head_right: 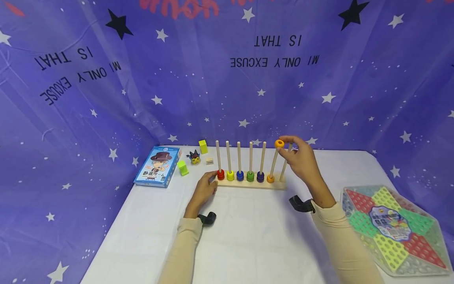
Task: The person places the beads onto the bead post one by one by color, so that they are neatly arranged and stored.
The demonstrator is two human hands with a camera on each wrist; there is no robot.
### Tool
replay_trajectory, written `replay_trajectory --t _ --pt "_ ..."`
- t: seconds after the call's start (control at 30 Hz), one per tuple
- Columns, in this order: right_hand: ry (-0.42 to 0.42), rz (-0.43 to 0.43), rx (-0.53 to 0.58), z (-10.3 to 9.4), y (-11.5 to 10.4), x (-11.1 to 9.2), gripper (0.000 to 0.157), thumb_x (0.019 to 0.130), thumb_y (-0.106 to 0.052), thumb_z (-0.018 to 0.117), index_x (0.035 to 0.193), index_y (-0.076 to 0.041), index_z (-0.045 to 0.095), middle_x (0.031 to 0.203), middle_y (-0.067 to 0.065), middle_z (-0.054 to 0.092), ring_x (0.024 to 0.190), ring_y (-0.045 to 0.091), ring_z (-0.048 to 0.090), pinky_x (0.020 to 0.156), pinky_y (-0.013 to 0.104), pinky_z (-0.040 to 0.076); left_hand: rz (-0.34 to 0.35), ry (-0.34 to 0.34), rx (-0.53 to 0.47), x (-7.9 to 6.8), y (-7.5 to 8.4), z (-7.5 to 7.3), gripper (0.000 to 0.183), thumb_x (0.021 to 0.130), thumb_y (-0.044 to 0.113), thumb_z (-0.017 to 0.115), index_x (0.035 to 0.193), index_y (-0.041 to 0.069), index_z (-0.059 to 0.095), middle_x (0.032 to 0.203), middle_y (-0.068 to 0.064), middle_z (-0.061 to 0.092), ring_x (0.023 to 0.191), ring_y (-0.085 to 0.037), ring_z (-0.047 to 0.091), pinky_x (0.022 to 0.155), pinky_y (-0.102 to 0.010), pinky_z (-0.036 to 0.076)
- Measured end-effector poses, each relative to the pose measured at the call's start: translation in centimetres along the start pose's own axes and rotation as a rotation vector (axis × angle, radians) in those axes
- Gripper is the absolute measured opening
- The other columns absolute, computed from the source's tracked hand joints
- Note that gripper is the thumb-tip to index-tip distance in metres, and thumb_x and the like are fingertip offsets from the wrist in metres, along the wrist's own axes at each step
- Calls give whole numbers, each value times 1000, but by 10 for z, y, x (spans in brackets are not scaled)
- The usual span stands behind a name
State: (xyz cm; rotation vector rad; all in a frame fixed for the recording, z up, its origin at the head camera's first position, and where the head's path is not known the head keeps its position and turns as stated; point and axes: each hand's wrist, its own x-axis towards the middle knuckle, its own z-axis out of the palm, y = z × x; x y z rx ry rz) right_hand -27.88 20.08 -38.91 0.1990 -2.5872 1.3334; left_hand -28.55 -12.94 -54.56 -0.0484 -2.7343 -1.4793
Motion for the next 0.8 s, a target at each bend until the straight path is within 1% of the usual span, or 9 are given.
replay_trajectory --t 0.13,0.27,0.43,0.5,0.57,0.6,0.67,0.73,0.8 --pt "0 -21 -5 -1 1 -3 49 87 -38 68 131 -19 57 122 4 55 58 16 52 50 27 44 2 0 5 -1 -1 1 43 92 3 58 134 9 55 134 -8 52 111 -22 51 101 -39 38" --pt "29 -27 -2 -8 0 -9 51 87 -38 67 133 -20 55 124 4 55 59 17 54 48 27 41 4 -3 -5 -2 0 4 43 91 3 57 134 9 55 134 -8 52 113 -22 50 100 -39 39" --pt "136 7 59 -10 7 -24 49 89 -32 66 135 -18 53 127 3 55 62 17 57 44 27 39 7 -5 0 1 -4 3 43 92 5 57 135 10 54 134 -8 51 107 -22 53 96 -38 41" --pt "196 22 82 -5 15 -34 47 90 -28 66 134 -16 53 127 4 55 61 13 57 44 25 39 0 -9 6 1 -9 1 43 92 6 57 135 10 53 135 -8 51 107 -22 54 95 -38 41" --pt "233 30 62 4 25 -46 43 91 -26 64 131 -14 54 124 4 56 59 12 58 44 23 40 -14 -19 3 0 -13 -2 44 93 7 57 137 10 52 136 -8 50 107 -24 55 97 -39 41" --pt "231 30 39 10 31 -52 41 92 -25 64 130 -13 55 122 5 57 59 12 59 44 22 40 -21 -23 14 -1 -16 -5 45 93 9 57 138 10 51 137 -7 49 111 -23 54 99 -39 40" --pt "178 23 -15 24 40 -64 39 93 -24 62 128 -10 55 119 9 57 61 16 61 46 22 44 -33 -38 23 -4 -17 -11 47 94 10 56 139 9 48 137 -8 49 107 -25 56 96 -41 42" --pt "89 7 -84 41 47 -75 40 94 -24 60 129 -7 53 120 13 56 70 22 64 51 27 49 -17 -41 41 -9 -16 -18 48 94 11 55 141 5 44 136 -11 48 101 -27 56 92 -42 43" --pt "-13 -5 -142 57 51 -85 46 95 -28 58 133 -4 49 124 18 52 82 29 64 60 35 54 13 -39 80 -17 -10 -24 51 96 13 54 143 2 40 136 -16 47 102 -29 55 91 -44 43"
